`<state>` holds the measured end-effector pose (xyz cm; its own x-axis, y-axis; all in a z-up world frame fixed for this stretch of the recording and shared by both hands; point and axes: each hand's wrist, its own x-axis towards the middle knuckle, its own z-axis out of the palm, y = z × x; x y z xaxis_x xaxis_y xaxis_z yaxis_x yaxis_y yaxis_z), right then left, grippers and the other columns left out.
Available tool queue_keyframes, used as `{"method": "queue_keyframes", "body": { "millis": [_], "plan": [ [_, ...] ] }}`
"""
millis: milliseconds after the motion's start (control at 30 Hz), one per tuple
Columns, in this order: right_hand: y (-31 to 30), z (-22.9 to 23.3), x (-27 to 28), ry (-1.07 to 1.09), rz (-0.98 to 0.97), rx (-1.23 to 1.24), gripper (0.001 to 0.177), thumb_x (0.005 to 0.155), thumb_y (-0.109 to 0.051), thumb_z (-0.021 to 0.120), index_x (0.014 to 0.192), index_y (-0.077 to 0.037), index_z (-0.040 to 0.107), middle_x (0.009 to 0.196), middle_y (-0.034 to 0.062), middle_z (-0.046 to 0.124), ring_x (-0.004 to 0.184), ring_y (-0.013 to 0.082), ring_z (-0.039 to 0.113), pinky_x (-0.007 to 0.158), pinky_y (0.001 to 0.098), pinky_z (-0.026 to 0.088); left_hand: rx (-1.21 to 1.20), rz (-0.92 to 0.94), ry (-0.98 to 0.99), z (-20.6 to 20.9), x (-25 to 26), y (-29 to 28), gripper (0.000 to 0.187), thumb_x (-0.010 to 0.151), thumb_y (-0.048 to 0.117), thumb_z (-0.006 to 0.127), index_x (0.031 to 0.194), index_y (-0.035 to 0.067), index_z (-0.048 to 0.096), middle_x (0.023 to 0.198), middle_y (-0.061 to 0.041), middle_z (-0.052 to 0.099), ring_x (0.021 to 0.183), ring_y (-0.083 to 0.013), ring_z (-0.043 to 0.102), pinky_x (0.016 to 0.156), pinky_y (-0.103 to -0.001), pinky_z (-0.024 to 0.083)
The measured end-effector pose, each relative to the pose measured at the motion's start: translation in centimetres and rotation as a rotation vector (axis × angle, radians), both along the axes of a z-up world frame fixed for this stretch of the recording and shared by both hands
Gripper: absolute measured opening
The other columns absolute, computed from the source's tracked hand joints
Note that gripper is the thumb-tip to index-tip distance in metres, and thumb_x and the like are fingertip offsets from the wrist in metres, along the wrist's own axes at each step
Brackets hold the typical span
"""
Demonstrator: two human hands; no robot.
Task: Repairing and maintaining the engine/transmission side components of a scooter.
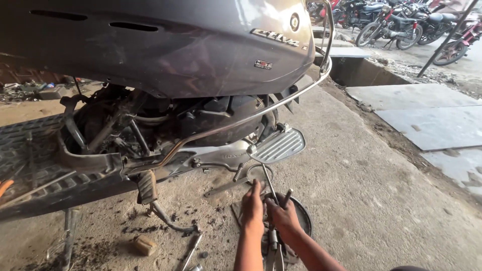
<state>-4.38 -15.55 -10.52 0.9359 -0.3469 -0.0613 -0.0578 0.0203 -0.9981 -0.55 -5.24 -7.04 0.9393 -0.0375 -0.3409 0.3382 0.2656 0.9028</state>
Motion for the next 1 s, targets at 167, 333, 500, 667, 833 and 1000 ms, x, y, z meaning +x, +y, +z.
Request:
{"method": "queue_keyframes", "body": {
  "millis": [167, 333, 500, 667, 833, 1000],
  "plan": [
    [0.0, -2.3, 0.7, -0.062, -0.042, 0.318, 0.019, 0.095, -0.014, 0.066, 0.106, 0.002, 0.068, 0.074, 0.0022, 0.059, 0.06, 0.0128, 0.051, 0.05, 0.0289, 0.04, -0.089, -0.121, -0.04, 0.3, 1.1, -1.2, 0.063, 0.098, 0.056, 0.05, 0.136, 0.009, 0.068, 0.131, -0.009, 0.073, 0.114, -0.0194, 0.066, 0.101, -0.033, 0.046],
    [0.9, -1.0, 0.1, -0.008, -0.189, 0.371, 0.02, 0.091, -0.009, 0.065, 0.108, 0.002, 0.069, 0.079, 0.0042, 0.069, 0.066, 0.0123, 0.062, 0.056, 0.0271, 0.048, -0.086, -0.109, -0.061, -2.4, 2.3, -2.2, 0.045, 0.098, 0.046, 0.057, 0.111, 0.004, 0.067, 0.106, -0.007, 0.065, 0.096, -0.0217, 0.061, 0.087, -0.04, 0.047],
    [-2.2, -5.2, 2.5, 0.012, -0.142, 0.433, 0.019, 0.092, -0.007, 0.066, 0.109, 0.002, 0.069, 0.073, 0.0028, 0.063, 0.058, 0.0113, 0.054, 0.05, 0.0266, 0.041, -0.082, -0.074, -0.158, -5.7, 4.5, -3.1, 0.033, 0.093, 0.034, 0.063, 0.081, 0.004, 0.065, 0.074, -0.004, 0.062, 0.069, -0.0132, 0.052, 0.067, -0.031, 0.046],
    [-3.4, -3.9, 3.5, 0.044, -0.018, 0.486, 0.019, 0.094, -0.007, 0.062, 0.11, 0.002, 0.068, 0.061, 0.0012, 0.047, 0.047, 0.0117, 0.042, 0.042, 0.0278, 0.03, -0.358, -0.11, 0.039, -6.5, 6.2, -4.5, 0.028, 0.091, 0.018, 0.069, 0.115, 0.007, 0.079, 0.068, 0.001, 0.063, 0.048, -0.0064, 0.046, 0.043, -0.023, 0.032],
    [-4.7, -4.2, 4.7, 0.075, -0.006, 0.569, 0.022, 0.094, -0.008, 0.06, 0.115, 0.0, 0.064, 0.062, -0.0007, 0.044, 0.047, 0.0105, 0.038, 0.041, 0.0271, 0.026, -0.358, -0.107, 0.051, -6.4, 7.1, -5.2, 0.042, 0.092, 0.015, 0.067, 0.133, 0.003, 0.069, 0.076, -0.003, 0.069, 0.059, -0.0086, 0.057, 0.052, -0.023, 0.043],
    [-4.3, -3.1, 4.8, 0.138, -0.066, 0.532, 0.029, 0.094, -0.008, 0.06, 0.122, -0.002, 0.066, 0.062, -0.0017, 0.043, 0.048, 0.0095, 0.037, 0.042, 0.0259, 0.025, -0.443, -0.116, 0.078, -5.2, 6.8, -4.6, 0.045, 0.091, 0.014, 0.067, 0.135, 0.001, 0.067, 0.079, -0.006, 0.067, 0.062, -0.0108, 0.056, 0.054, -0.026, 0.043]
  ]
}}
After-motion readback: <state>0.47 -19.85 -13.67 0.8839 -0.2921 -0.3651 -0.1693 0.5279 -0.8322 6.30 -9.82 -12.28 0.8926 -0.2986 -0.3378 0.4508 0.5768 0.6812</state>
